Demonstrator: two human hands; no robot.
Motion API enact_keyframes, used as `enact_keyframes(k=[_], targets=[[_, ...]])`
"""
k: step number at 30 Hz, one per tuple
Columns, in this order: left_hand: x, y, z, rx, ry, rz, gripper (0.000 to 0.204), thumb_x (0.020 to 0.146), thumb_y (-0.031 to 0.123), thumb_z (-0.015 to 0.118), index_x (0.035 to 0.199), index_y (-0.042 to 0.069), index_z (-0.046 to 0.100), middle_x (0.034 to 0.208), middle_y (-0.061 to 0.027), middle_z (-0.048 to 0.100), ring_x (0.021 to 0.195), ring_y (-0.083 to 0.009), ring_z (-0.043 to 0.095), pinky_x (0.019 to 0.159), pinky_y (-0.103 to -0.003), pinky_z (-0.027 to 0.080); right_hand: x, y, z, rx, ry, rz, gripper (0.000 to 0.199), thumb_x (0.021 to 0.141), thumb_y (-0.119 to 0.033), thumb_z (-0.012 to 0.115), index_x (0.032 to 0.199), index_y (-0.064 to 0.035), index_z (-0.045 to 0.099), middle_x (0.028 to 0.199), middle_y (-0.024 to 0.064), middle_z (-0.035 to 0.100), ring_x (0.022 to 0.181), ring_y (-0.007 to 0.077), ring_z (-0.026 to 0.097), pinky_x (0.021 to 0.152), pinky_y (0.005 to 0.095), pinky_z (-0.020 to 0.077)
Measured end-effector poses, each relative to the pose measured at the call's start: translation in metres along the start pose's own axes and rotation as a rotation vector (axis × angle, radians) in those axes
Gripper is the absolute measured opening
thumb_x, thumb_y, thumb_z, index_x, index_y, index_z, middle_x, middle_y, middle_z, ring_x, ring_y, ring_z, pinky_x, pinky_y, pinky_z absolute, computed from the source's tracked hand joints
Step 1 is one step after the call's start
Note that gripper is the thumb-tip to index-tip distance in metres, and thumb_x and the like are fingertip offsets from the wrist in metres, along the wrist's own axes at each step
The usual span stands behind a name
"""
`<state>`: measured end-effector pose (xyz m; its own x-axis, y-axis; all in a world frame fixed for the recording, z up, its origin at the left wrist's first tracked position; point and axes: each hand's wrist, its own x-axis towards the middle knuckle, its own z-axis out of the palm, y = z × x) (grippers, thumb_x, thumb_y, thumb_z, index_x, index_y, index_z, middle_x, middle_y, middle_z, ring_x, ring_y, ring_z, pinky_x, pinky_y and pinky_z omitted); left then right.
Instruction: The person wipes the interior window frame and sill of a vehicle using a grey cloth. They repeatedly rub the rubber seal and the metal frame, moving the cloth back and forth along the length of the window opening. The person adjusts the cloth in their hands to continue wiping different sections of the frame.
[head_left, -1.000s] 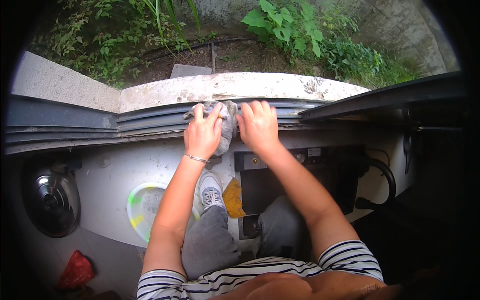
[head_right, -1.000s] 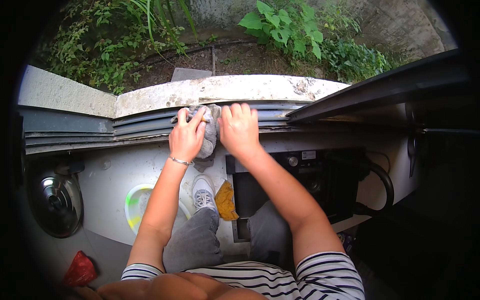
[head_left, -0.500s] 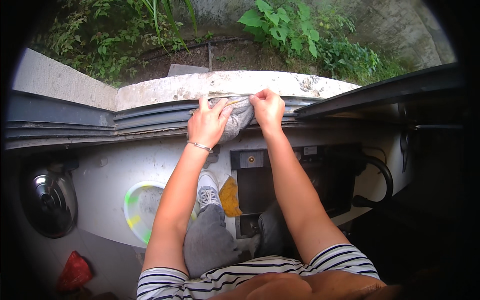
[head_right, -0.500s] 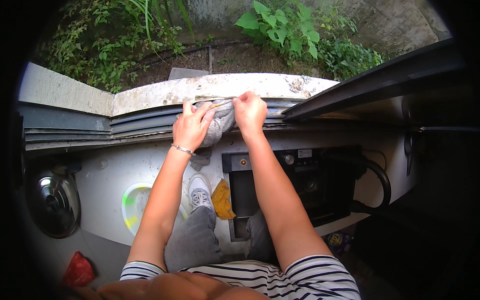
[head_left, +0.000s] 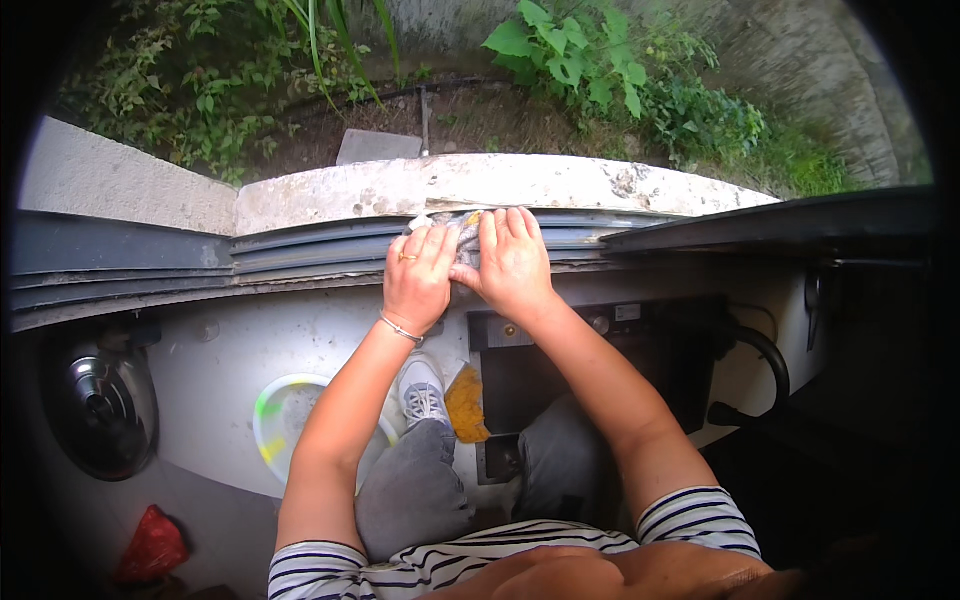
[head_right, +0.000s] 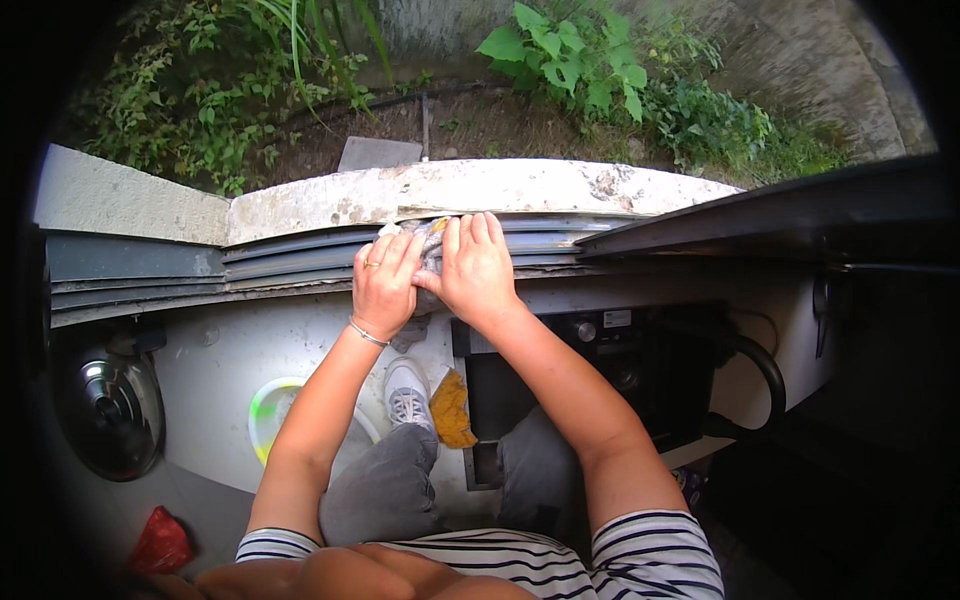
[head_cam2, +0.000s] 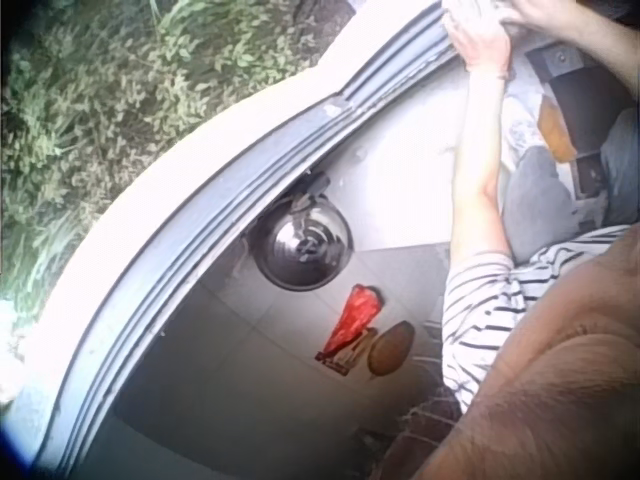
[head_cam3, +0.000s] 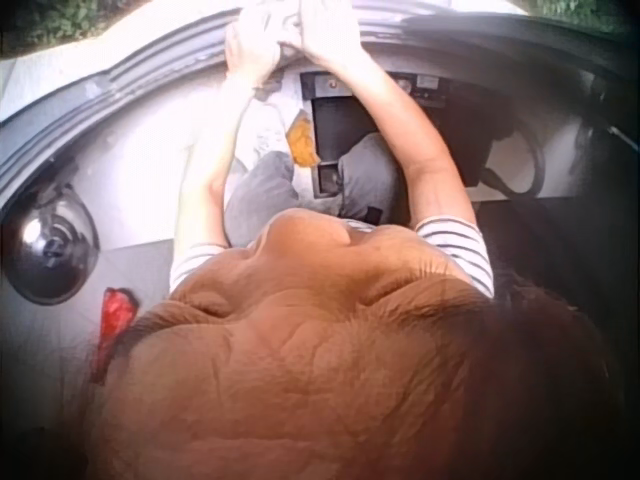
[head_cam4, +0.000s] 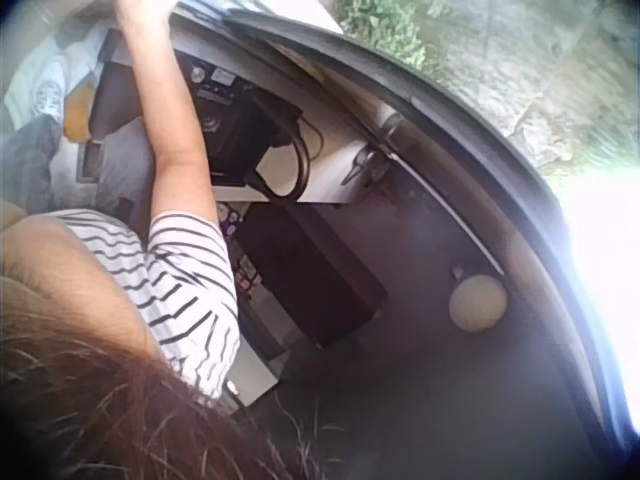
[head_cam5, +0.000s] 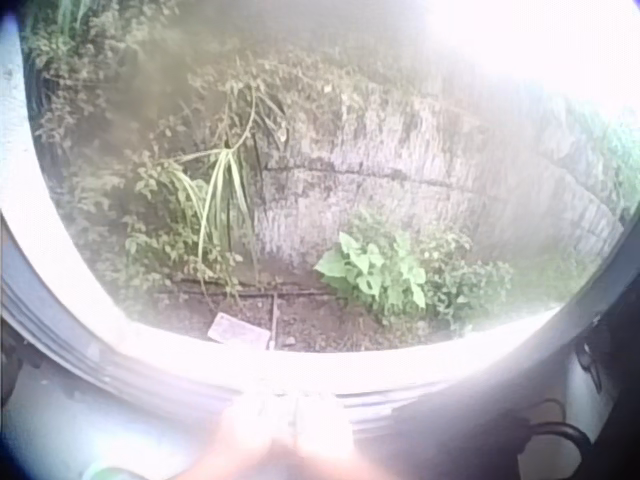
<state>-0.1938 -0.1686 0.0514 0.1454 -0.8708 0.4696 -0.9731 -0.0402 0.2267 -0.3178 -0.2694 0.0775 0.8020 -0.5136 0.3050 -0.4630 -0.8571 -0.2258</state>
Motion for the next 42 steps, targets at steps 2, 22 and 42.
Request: enact_keyframes(k=[2,22,42], targets=[[-0.004,-0.012,-0.001,-0.153,-0.013,-0.06,0.039,0.074,0.01,0.058,0.113,0.005,0.06,0.114,-0.0114,0.06,0.108,-0.0264,0.055,0.098,-0.043,0.039,0.003,-0.012,0.005,-0.042,0.062,0.068,0.078,0.065,-0.056,0.068,0.104,0.01,0.053,0.096,0.0238,0.056,0.097,0.0383,0.051,0.094,0.0471,0.0364],[0.007,-0.02,-0.008,-0.014,-0.047,-0.078,0.034,0.082,0.022,0.058,0.106,-0.002,0.06,0.103,-0.0149,0.062,0.102,-0.0295,0.055,0.099,-0.045,0.035,-0.008,-0.036,0.054,0.037,0.29,-0.005,0.038,0.076,-0.012,0.06,0.106,0.0119,0.057,0.111,0.0279,0.058,0.104,0.0416,0.054,0.087,0.0511,0.0423],[-0.012,-0.045,-0.005,0.041,0.066,-0.235,0.033,0.083,0.027,0.057,0.102,0.0,0.062,0.107,-0.0134,0.061,0.105,-0.0282,0.054,0.099,-0.044,0.035,0.007,-0.049,0.047,-0.069,0.152,-0.14,0.045,0.079,-0.019,0.058,0.11,0.0139,0.054,0.111,0.0298,0.055,0.101,0.041,0.052,0.097,0.0495,0.0387]])
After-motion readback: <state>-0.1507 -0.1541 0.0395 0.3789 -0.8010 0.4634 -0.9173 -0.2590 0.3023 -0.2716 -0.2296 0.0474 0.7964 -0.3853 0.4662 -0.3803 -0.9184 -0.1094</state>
